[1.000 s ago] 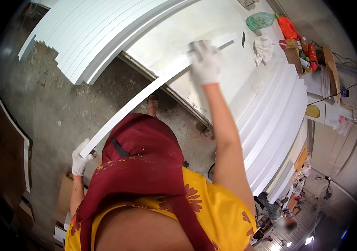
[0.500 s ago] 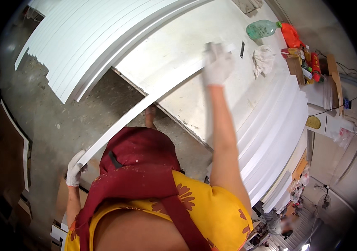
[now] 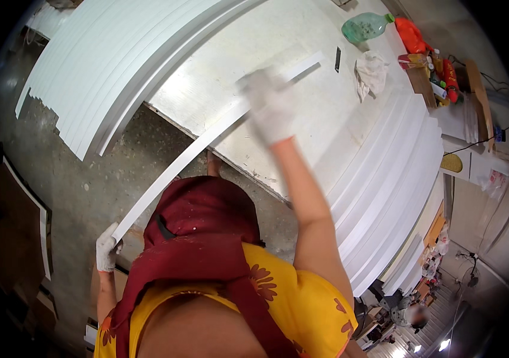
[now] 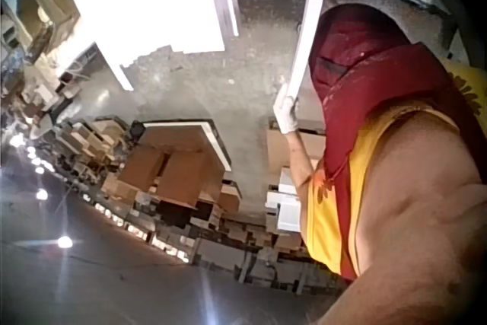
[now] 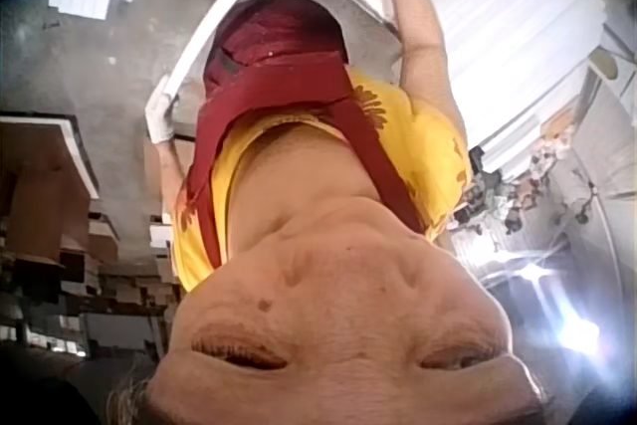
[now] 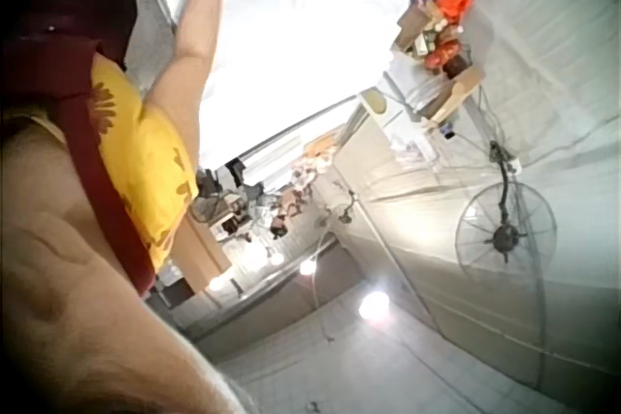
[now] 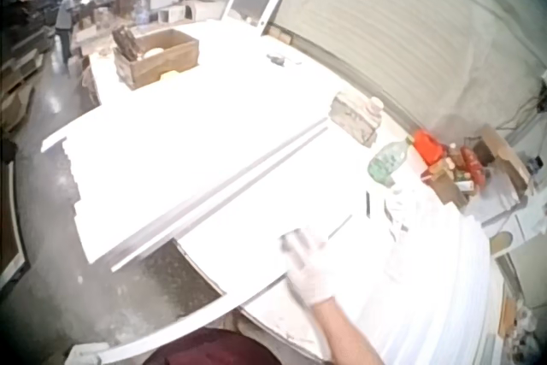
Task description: The person sands the surface and edges of a white wooden beam with a sanding block before placing it onto a stack of similar beams.
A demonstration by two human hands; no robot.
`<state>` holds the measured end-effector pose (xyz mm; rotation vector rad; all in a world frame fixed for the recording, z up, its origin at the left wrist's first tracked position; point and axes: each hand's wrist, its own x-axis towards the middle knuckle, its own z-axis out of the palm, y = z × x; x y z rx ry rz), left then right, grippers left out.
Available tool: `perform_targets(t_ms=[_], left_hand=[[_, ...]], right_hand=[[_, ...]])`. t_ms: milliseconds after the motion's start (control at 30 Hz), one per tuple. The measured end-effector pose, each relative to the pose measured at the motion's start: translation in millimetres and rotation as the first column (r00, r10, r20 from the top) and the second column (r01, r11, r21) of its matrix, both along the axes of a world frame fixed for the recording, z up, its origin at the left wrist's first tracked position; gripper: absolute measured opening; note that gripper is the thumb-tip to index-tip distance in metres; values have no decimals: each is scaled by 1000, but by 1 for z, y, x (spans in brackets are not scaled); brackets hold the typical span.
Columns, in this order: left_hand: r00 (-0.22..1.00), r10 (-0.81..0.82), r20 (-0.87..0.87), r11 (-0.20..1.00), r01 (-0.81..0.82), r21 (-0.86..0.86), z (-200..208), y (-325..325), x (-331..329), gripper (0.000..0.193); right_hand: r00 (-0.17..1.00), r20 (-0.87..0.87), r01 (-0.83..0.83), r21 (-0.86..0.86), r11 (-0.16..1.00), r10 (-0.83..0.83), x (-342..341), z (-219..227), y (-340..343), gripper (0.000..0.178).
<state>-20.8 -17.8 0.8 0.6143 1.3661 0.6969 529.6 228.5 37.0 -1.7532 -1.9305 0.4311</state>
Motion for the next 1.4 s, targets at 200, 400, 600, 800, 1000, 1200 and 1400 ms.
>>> perform_targets(t_ms=[200,400,600,800,1000,1200,1400], left_hand=[[1000,10,-9,1000,-10,6,0,8,3,68],[1000,22,-20,1000,-22,3,4,4,6,70],[1000,15,-1,1000,-15,2,-1,3,5,70],[1000,30,0,999,-30,-16,-2,-1,5,67],[1000,27,7,1000,-27,-4,-2,-3,7,68],[992,103,71,994,-100,-37,7,-1,17,80],[967,-209,-148,967,182,-180,14,-8,14,63]], right_hand=[[777,295,485,282,828,-556,222,-64,108,49],[761,498,173,462,870,-415,88,-31,50,40],[798,54,-593,-105,798,600,-193,18,-119,26],[750,57,-650,253,717,659,-161,28,-110,19],[924,288,118,409,905,-251,77,-13,27,35],[713,673,371,-123,921,-197,225,2,134,46],[935,-238,314,209,926,-263,205,-23,117,50]])
